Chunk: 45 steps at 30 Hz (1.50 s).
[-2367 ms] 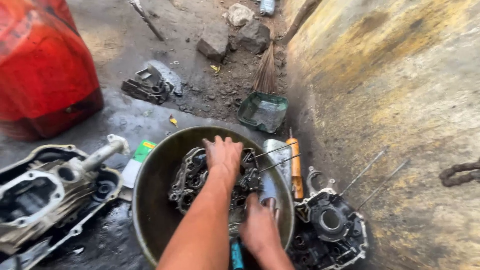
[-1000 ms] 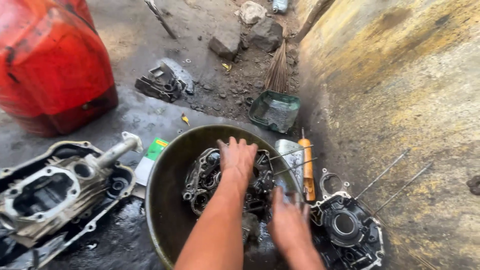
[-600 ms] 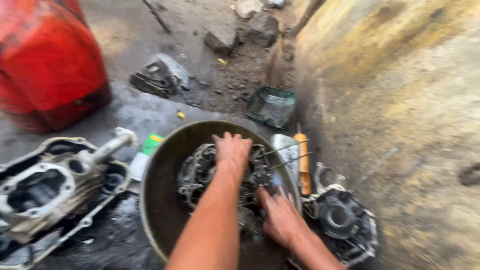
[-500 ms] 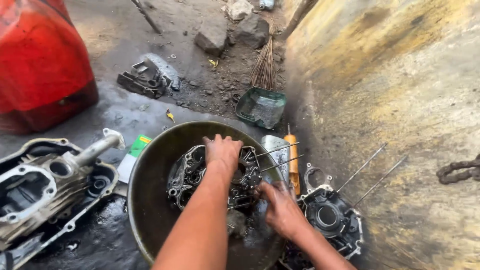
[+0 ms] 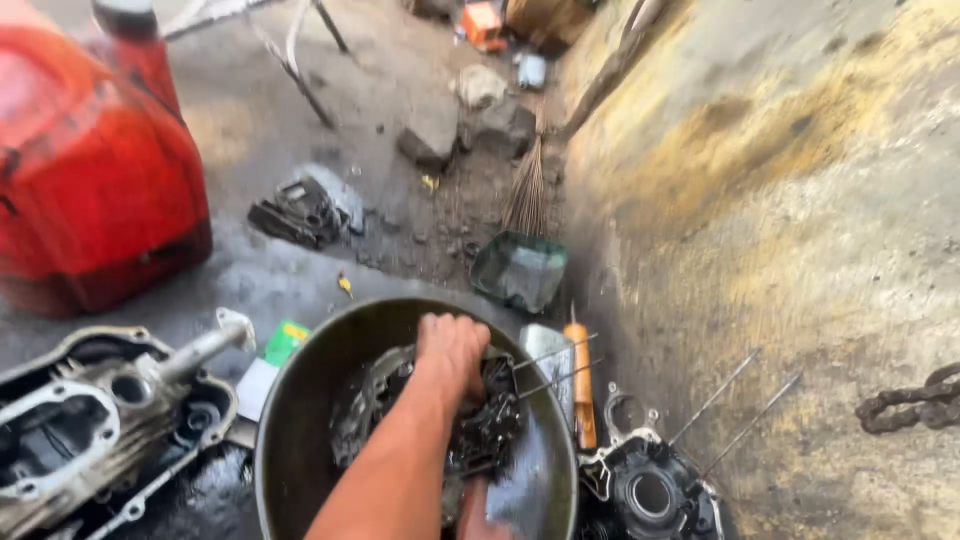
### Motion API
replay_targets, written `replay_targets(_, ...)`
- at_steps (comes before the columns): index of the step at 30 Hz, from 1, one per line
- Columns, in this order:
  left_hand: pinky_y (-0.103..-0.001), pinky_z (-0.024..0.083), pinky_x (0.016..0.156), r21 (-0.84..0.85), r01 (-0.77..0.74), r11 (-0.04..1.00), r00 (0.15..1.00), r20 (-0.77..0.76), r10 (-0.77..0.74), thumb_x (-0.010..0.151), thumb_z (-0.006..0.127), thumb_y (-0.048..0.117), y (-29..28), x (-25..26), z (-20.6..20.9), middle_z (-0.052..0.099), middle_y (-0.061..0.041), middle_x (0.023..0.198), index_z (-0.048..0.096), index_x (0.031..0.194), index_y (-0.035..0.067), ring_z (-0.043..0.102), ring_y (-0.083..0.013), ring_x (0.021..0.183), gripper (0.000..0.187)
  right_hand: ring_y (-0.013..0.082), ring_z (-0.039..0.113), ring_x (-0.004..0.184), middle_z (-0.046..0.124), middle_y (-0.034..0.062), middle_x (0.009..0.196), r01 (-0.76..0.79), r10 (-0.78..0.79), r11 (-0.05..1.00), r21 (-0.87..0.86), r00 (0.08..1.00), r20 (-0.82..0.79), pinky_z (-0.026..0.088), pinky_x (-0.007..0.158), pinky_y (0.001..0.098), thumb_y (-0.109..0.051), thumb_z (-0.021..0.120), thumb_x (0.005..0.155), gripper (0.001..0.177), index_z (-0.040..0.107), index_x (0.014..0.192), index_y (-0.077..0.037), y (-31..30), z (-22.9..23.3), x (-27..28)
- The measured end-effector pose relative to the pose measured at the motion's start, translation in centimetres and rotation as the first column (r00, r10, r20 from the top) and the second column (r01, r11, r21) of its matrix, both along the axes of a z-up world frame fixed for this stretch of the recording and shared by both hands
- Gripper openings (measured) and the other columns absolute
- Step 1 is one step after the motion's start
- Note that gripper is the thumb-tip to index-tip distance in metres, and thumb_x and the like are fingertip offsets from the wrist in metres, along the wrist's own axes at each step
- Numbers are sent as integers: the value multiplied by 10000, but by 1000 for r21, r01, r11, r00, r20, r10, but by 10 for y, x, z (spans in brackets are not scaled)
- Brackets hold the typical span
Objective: Cleaning and scrubbing motorcycle engine casing components in a basin using a brush and solvent.
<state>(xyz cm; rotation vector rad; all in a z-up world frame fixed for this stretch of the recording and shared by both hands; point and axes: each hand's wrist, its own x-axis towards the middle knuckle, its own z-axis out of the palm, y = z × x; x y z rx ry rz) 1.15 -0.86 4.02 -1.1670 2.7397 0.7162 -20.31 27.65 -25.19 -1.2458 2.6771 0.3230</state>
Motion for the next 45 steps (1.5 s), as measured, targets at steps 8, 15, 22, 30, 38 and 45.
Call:
replay_targets(8, -419, 582, 953, -48, 14, 999, 999, -30, -15, 680, 873, 305, -26, 21, 1, 742, -72, 1204, 771, 1099, 195, 702, -272, 1158, 445, 423, 713, 768, 699, 209, 892, -114, 111, 983, -144, 993, -28, 545, 746, 632, -478, 675, 821, 724, 459, 1502, -362, -48, 154, 168)
replay_targets(15, -421, 531, 1021, -60, 55, 997, 998, -1, -55, 669, 900, 345, -37, 38, 26, 713, -109, 1228, 734, 1137, 154, 656, -308, 1202, 532, 443, 704, 1066, 671, 288, 1164, -270, 329, 944, -188, 806, 492, 527, 983, 560, -561, 584, 978, 582, 567, 1532, -384, -58, 130, 205)
replay_targets(22, -413, 533, 1031, 42, 48, 998, 996, 68, -51, 707, 862, 328, -29, 15, -5, 716, -106, 1254, 718, 1205, 170, 667, -274, 1223, 541, 354, 688, 1113, 693, 221, 1107, -107, -46, 957, 270, 862, 505, 514, 1024, 500, -649, 703, 885, 702, 655, 1248, -49, -82, 300, 212)
replay_targets(30, -455, 475, 1060, 3, -38, 999, 999, 19, 38, 732, 860, 399, -22, 9, -25, 655, -82, 1318, 670, 1262, 196, 604, -274, 1274, 599, 379, 741, 1005, 694, 266, 1061, -96, 24, 967, 238, 958, 287, 570, 965, 486, -134, 649, 885, 605, 397, 1424, -21, -65, 299, 183)
replay_targets(38, -409, 484, 1060, -57, 30, 998, 997, 67, -27, 696, 880, 426, -23, 15, 9, 655, -79, 1332, 673, 1279, 196, 608, -269, 1273, 660, 393, 700, 1089, 697, 247, 1128, -43, -20, 982, 182, 942, 334, 503, 1042, 514, -138, 609, 898, 527, 581, 1412, -248, -71, 314, 210)
replay_targets(45, -379, 488, 1103, 158, 22, 987, 981, 185, -52, 698, 866, 573, -31, 23, 11, 642, -62, 1433, 637, 1351, 189, 599, -227, 1334, 791, 276, 735, 1162, 726, 146, 1243, 275, -339, 940, 200, 801, 493, 537, 1071, 405, -224, 515, 977, 493, 523, 1469, -243, -85, 338, 192)
